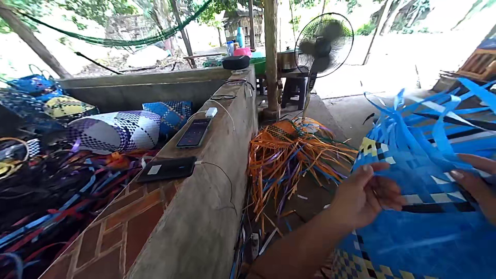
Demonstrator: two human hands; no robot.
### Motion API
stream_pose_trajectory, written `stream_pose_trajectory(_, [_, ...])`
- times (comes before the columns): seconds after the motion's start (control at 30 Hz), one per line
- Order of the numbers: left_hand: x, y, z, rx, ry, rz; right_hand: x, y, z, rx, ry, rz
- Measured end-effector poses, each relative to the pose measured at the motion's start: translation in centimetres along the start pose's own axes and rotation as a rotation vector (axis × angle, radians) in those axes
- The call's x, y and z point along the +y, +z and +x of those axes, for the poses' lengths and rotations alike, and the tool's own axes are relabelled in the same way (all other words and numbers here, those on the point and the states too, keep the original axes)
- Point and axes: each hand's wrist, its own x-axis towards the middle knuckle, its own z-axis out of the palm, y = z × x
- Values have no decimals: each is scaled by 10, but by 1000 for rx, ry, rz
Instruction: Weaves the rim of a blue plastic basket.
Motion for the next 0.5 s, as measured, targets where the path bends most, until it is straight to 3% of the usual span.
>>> stream_pose_trajectory(0.2, [2,-6,19,-468,-47,137,-5,5,-4,59,-59,-22])
stream_pose_trajectory(0.37, [8,-33,-8,-534,-40,188,3,-3,-7,70,-83,-91])
stream_pose_trajectory(0.5, [31,-58,-32,-494,-116,488,2,-11,-4,-3,-63,-117])
